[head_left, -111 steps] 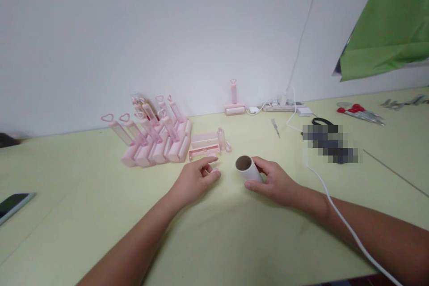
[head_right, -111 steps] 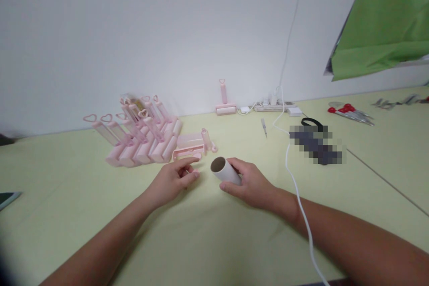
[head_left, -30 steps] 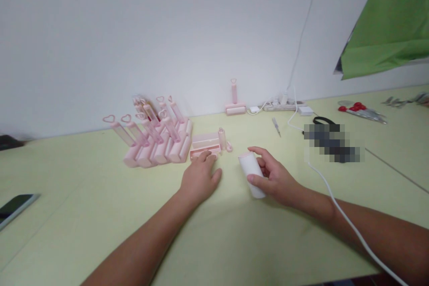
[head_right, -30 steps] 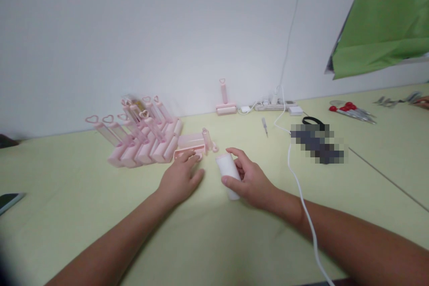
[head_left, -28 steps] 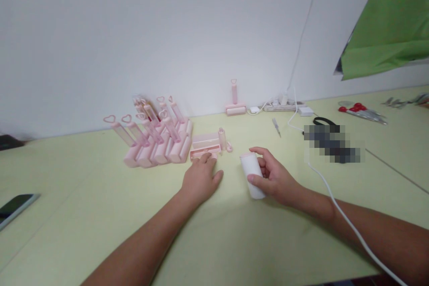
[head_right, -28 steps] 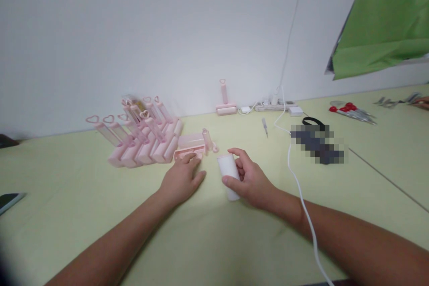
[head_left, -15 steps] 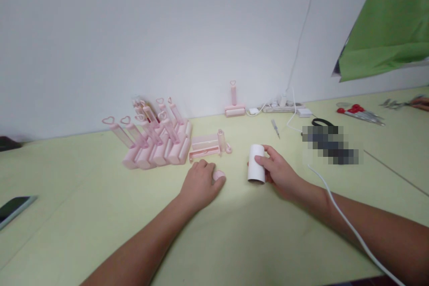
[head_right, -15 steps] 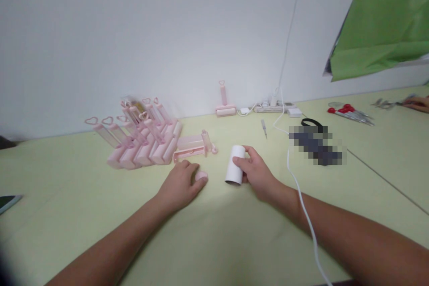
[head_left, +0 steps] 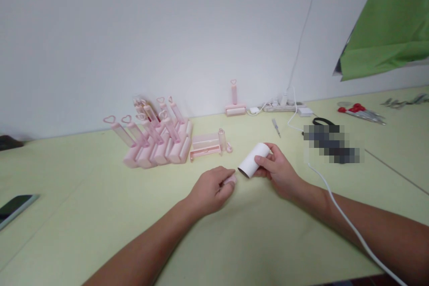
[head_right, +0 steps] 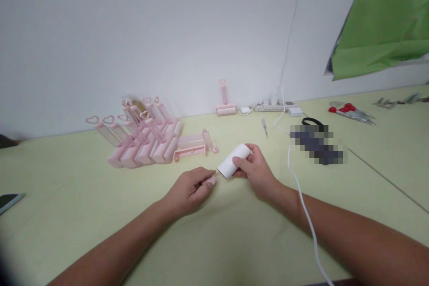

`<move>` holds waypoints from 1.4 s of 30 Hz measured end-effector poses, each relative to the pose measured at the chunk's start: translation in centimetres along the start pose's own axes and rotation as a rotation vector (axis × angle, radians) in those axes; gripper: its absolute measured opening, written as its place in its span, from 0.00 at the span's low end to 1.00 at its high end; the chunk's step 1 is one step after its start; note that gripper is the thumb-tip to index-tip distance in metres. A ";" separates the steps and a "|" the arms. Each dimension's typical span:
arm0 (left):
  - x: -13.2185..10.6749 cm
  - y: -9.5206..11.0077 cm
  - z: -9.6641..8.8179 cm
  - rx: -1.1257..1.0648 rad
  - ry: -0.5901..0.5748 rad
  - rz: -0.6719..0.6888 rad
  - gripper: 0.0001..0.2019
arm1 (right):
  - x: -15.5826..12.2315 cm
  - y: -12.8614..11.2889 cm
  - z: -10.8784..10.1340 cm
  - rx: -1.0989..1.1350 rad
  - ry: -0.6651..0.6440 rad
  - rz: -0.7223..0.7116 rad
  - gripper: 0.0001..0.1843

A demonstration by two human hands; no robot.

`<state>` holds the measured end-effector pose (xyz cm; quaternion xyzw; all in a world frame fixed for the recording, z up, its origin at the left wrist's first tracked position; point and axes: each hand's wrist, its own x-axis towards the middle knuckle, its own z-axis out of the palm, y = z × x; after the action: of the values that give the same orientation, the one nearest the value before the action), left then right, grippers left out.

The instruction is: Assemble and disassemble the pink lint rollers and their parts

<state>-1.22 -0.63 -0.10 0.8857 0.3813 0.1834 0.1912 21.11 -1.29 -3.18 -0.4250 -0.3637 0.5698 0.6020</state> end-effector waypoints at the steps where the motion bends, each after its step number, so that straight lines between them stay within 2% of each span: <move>1: -0.1 0.0 0.1 -0.039 0.007 -0.011 0.14 | -0.2 -0.1 0.1 0.013 -0.015 0.003 0.31; 5: -0.4 -0.4 0.5 -0.173 0.015 -0.067 0.28 | -0.7 -0.2 0.3 0.027 -0.059 0.010 0.33; 11: -0.4 -0.6 0.7 -0.262 -0.013 -0.077 0.35 | -0.9 0.0 0.4 -0.014 -0.061 0.034 0.34; 22: -0.3 -0.4 0.5 -0.250 -0.112 -0.084 0.35 | -1.4 0.3 0.4 -0.116 -0.195 -0.010 0.35; 29: -0.2 -0.6 0.8 -0.304 -0.103 -0.148 0.39 | -1.6 0.4 0.5 -0.141 -0.231 -0.023 0.35; 33: -0.2 -0.7 1.1 -0.409 -0.047 -0.171 0.41 | -1.4 0.0 0.6 -0.092 -0.212 0.058 0.34; 37: -0.2 -0.6 1.2 -0.517 -0.013 -0.143 0.37 | -1.4 -0.3 0.6 0.007 -0.253 0.177 0.28; 42: -0.3 -0.4 1.1 -0.494 -0.044 -0.081 0.34 | -1.5 -0.4 0.6 0.044 -0.291 0.186 0.26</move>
<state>-1.14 -0.80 -1.33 0.7999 0.3557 0.2438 0.4174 20.52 -2.68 -2.54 -0.3567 -0.3933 0.6864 0.4968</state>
